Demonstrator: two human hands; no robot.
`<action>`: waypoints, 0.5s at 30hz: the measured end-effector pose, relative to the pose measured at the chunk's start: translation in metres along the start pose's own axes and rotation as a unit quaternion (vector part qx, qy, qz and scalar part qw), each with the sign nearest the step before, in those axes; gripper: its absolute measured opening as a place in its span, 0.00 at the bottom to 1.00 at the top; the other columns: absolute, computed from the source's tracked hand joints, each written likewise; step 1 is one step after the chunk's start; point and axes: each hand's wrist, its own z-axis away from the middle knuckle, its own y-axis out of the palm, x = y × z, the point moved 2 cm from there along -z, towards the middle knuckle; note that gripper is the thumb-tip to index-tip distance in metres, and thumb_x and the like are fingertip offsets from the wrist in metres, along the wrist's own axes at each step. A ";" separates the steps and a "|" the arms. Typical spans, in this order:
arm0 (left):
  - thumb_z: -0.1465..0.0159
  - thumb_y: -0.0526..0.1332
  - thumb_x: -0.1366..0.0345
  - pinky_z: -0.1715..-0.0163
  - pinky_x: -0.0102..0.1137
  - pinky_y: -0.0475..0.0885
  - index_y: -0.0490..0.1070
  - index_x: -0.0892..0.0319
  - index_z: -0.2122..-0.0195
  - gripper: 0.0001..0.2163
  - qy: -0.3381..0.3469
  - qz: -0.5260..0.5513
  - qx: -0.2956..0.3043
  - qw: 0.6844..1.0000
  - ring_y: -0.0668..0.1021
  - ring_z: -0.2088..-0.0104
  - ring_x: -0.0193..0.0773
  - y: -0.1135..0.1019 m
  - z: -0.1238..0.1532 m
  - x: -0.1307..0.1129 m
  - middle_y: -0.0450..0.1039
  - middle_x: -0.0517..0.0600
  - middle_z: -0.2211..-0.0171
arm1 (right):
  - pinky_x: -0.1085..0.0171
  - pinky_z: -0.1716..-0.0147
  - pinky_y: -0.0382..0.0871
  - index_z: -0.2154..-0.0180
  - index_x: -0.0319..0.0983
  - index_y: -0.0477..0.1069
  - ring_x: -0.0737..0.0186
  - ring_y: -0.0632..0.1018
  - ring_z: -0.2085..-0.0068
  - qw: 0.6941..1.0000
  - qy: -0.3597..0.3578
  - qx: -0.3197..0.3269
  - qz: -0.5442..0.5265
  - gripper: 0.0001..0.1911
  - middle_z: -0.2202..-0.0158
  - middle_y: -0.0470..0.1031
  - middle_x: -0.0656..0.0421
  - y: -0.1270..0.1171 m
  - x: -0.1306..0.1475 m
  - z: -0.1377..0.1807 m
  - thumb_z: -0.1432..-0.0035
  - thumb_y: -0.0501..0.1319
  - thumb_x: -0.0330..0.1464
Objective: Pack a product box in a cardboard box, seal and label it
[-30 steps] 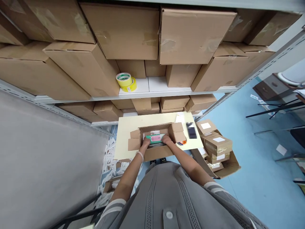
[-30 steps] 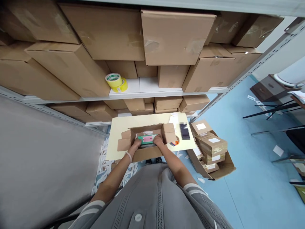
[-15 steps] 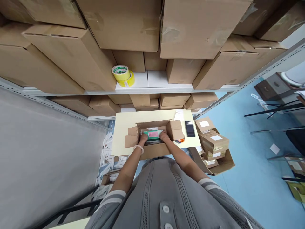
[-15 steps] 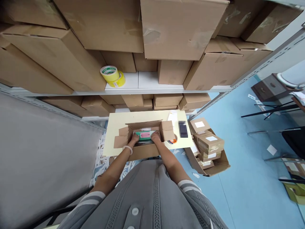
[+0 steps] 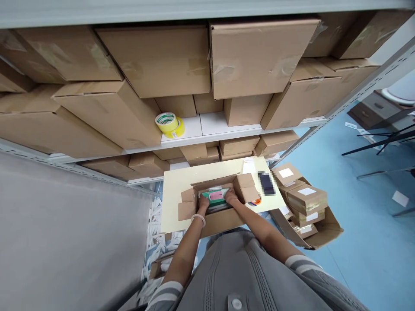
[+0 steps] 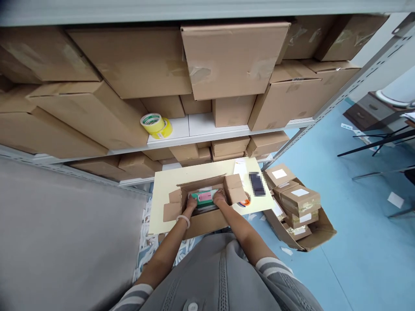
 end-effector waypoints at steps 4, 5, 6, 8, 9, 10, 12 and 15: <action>0.34 0.60 0.59 0.53 0.43 0.74 0.67 0.60 0.45 0.18 -0.038 -0.015 -0.004 0.999 0.76 0.51 0.43 0.000 0.000 0.001 0.70 0.55 0.47 | 0.52 0.42 0.62 0.35 0.23 0.50 0.43 0.63 0.35 1.000 0.013 -0.008 -0.004 0.32 0.36 0.56 0.29 0.001 -0.001 0.005 0.38 0.55 0.26; 0.34 0.60 0.60 0.53 0.43 0.74 0.67 0.60 0.45 0.18 -0.041 -0.016 -0.005 0.999 0.76 0.51 0.43 -0.001 0.000 0.001 0.70 0.55 0.47 | 0.52 0.42 0.62 0.35 0.23 0.50 0.43 0.63 0.35 1.000 0.012 -0.009 -0.004 0.33 0.36 0.56 0.29 0.001 -0.001 0.006 0.38 0.56 0.26; 0.34 0.60 0.60 0.53 0.43 0.74 0.67 0.60 0.45 0.18 -0.043 -0.015 -0.006 0.999 0.76 0.51 0.43 -0.001 0.000 0.001 0.70 0.55 0.47 | 0.53 0.43 0.62 0.35 0.23 0.51 0.44 0.63 0.35 1.000 0.011 -0.011 -0.003 0.33 0.36 0.56 0.29 0.000 -0.001 0.007 0.39 0.56 0.27; 0.34 0.60 0.59 0.54 0.43 0.75 0.67 0.60 0.44 0.18 -0.046 -0.010 -0.006 0.999 0.76 0.52 0.43 0.000 0.000 0.002 0.70 0.55 0.47 | 0.53 0.44 0.63 0.36 0.25 0.52 0.44 0.64 0.36 1.000 0.005 -0.014 0.001 0.34 0.37 0.58 0.30 -0.001 0.000 0.009 0.40 0.58 0.27; 0.34 0.60 0.59 0.55 0.42 0.75 0.66 0.60 0.44 0.18 -0.048 -0.006 -0.006 0.999 0.76 0.52 0.42 0.000 0.000 0.002 0.70 0.55 0.48 | 0.52 0.44 0.63 0.36 0.25 0.53 0.44 0.65 0.36 1.000 0.003 -0.017 0.005 0.34 0.38 0.59 0.30 -0.003 0.000 0.010 0.41 0.59 0.28; 0.34 0.60 0.59 0.55 0.42 0.75 0.66 0.60 0.44 0.18 -0.050 -0.002 -0.007 0.999 0.76 0.53 0.42 0.000 0.001 0.002 0.70 0.55 0.48 | 0.53 0.45 0.64 0.36 0.25 0.53 0.44 0.66 0.37 1.000 0.001 -0.020 0.009 0.34 0.38 0.60 0.30 -0.004 0.000 0.011 0.41 0.59 0.28; 0.33 0.60 0.60 0.55 0.42 0.76 0.66 0.60 0.44 0.18 -0.053 0.006 -0.010 0.999 0.76 0.53 0.42 0.000 0.001 0.002 0.70 0.55 0.48 | 0.53 0.47 0.65 0.37 0.25 0.54 0.43 0.68 0.38 1.000 0.000 -0.023 0.018 0.32 0.40 0.62 0.29 -0.006 0.000 0.013 0.40 0.59 0.28; 0.33 0.60 0.59 0.55 0.42 0.76 0.66 0.60 0.44 0.18 -0.053 0.016 -0.015 0.998 0.77 0.53 0.42 0.000 0.002 0.001 0.71 0.55 0.48 | 0.54 0.50 0.68 0.38 0.25 0.56 0.43 0.71 0.40 0.999 0.001 -0.027 0.029 0.30 0.41 0.64 0.29 -0.009 -0.001 0.018 0.39 0.58 0.30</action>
